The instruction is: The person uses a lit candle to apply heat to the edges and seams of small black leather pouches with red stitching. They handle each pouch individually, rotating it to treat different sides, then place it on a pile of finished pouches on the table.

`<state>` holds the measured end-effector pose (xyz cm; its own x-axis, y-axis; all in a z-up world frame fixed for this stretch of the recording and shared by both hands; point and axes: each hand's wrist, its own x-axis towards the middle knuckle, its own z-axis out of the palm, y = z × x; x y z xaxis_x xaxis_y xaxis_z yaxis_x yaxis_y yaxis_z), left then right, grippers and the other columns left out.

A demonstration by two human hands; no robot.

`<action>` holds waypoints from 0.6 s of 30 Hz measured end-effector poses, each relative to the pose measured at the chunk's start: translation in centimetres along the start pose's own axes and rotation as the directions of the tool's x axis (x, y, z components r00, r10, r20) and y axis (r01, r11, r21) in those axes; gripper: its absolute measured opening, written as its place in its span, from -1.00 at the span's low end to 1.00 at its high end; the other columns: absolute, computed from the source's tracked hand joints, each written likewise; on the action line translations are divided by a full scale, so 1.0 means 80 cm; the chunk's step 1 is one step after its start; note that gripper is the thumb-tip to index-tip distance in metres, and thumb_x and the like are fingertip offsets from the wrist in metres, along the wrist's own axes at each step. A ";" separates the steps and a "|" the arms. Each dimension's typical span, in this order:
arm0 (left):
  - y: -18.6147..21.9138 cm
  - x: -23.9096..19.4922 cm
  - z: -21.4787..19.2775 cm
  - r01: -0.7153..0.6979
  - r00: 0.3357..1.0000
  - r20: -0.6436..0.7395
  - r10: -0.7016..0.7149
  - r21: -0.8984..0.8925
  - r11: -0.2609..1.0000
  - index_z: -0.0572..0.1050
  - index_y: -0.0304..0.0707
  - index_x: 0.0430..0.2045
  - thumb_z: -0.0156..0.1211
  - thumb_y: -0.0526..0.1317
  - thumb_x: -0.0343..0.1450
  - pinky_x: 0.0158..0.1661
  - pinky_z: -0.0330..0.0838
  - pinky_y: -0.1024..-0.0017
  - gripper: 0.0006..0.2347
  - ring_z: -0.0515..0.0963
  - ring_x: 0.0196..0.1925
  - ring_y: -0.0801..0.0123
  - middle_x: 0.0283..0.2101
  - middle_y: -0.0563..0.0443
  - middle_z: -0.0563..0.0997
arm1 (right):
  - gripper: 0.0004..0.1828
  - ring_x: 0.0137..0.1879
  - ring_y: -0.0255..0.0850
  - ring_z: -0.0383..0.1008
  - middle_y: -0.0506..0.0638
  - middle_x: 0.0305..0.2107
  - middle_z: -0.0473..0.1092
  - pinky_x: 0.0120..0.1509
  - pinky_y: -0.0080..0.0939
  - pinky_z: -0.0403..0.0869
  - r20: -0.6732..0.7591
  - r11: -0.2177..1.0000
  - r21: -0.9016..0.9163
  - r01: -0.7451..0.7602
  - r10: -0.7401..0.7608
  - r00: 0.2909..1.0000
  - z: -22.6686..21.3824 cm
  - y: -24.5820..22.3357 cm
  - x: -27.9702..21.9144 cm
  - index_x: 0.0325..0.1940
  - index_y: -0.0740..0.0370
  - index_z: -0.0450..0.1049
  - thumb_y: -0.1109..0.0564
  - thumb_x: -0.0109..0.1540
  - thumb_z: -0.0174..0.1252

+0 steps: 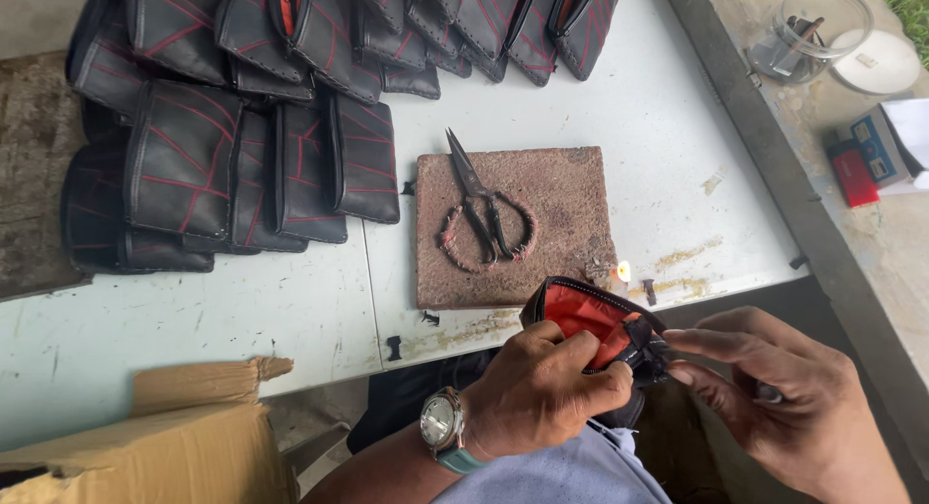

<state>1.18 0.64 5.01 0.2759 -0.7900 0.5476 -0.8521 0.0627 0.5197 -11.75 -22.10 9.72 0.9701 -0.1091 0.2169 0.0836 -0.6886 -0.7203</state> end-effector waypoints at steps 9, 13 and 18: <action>0.021 -0.009 -0.028 -0.017 0.999 -0.028 0.021 0.142 0.990 0.45 -0.18 -0.22 0.16 -0.32 0.54 -0.48 0.27 0.38 -0.97 0.38 -0.49 0.34 -0.52 0.04 0.35 | -0.64 -0.32 -0.22 0.62 -0.22 -0.20 0.59 -0.27 -0.25 0.55 0.224 0.913 -0.375 0.162 -0.080 0.971 -0.009 -0.050 0.033 -0.10 -0.02 0.61 -0.01 0.02 0.39; 0.024 -0.016 -0.034 -0.051 0.998 -0.012 0.056 0.251 0.967 0.47 -0.14 -0.24 0.12 -0.29 0.58 -0.52 0.18 0.42 -0.98 0.29 -0.56 0.43 -0.55 0.05 0.33 | -0.67 -0.50 -0.29 0.51 -0.20 -0.38 0.54 -0.35 -0.26 0.52 0.057 0.859 -0.512 0.023 0.008 0.998 -0.010 -0.054 0.023 -0.11 -0.07 0.65 0.03 0.04 0.42; 0.018 -0.030 -0.034 -0.067 0.994 -0.068 0.087 0.257 0.964 0.48 -0.13 -0.17 0.07 -0.24 0.57 -0.48 0.22 0.47 -0.94 0.32 -0.53 0.42 -0.50 -0.01 0.39 | -0.58 -0.50 -0.38 0.35 -0.17 -0.50 0.39 -0.40 -0.38 0.35 -0.160 0.783 -0.522 -0.339 0.301 0.940 0.001 -0.053 -0.001 -0.05 -0.12 0.72 -0.06 0.01 0.55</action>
<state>0.53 4.31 6.23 0.2300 -0.7382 0.6342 -0.9544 -0.0435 0.2955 -12.16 -19.15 12.72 0.9009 -0.4241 0.0924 -0.3825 -0.8762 -0.2932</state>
